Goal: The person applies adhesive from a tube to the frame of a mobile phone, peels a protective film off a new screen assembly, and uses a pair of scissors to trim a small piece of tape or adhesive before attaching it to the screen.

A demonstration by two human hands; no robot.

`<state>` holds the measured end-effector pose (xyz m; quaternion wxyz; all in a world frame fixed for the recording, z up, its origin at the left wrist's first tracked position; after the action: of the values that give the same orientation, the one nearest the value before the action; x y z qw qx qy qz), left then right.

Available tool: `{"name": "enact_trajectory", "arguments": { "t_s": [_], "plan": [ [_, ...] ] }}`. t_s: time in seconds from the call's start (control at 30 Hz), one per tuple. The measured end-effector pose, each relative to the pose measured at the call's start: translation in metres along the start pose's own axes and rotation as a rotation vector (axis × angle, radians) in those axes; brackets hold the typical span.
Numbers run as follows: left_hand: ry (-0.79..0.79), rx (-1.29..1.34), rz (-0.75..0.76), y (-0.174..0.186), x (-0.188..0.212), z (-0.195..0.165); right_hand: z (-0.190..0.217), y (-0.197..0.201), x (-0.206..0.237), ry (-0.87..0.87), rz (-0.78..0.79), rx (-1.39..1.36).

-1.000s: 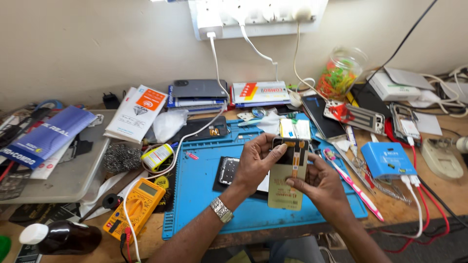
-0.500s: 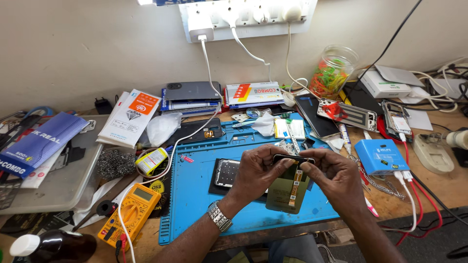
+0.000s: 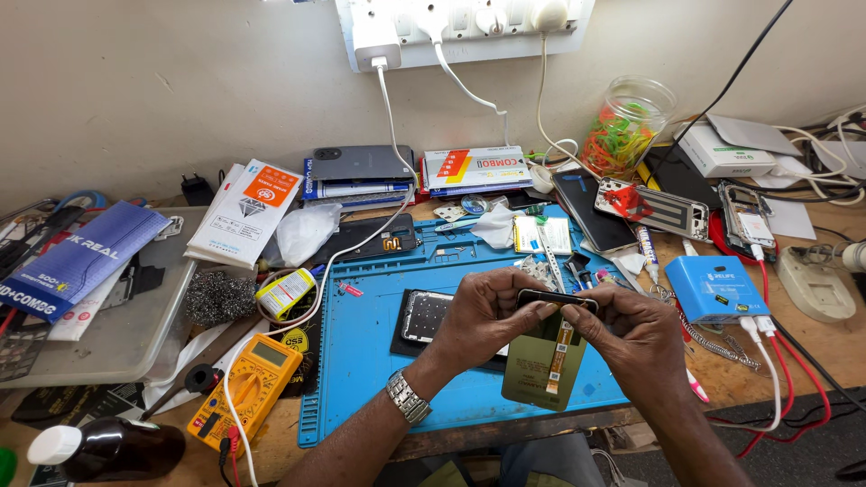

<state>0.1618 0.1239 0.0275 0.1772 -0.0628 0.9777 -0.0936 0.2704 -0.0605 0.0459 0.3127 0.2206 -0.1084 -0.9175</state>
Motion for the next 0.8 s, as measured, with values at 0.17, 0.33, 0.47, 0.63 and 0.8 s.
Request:
{"name": "enact_trajectory", "arguments": {
  "t_s": [0.17, 0.33, 0.47, 0.63, 0.8],
  "plan": [
    [0.051, -0.031, 0.009, 0.002, -0.001, 0.002, 0.0, 0.002, -0.002, -0.021, 0.035, -0.049],
    [0.057, -0.045, 0.012, 0.001, -0.002, 0.002, 0.0, 0.003, -0.006, -0.068, 0.04, 0.044],
    [0.073, -0.086, 0.019, 0.003, -0.003, 0.0, -0.001, 0.002, -0.007, -0.055, 0.046, 0.089],
    [0.1, -0.049, 0.042, 0.005, -0.003, -0.002, -0.001, 0.003, -0.006, -0.036, 0.043, 0.048],
    [0.07, -0.028, 0.11, 0.007, -0.003, -0.002, 0.013, 0.003, -0.003, -0.023, 0.012, 0.071]
  ]
}}
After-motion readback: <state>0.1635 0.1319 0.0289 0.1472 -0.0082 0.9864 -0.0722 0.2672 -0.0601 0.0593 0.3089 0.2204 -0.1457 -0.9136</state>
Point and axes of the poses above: each hand's wrist, its own x-axis away from the middle knuckle, its own y-axis out of the back of the hand, z = x × y, the point moved 1 cm from there along -x, towards the middle knuckle, and after that the axes turned 5 degrees about y, right-handed, at the moved point
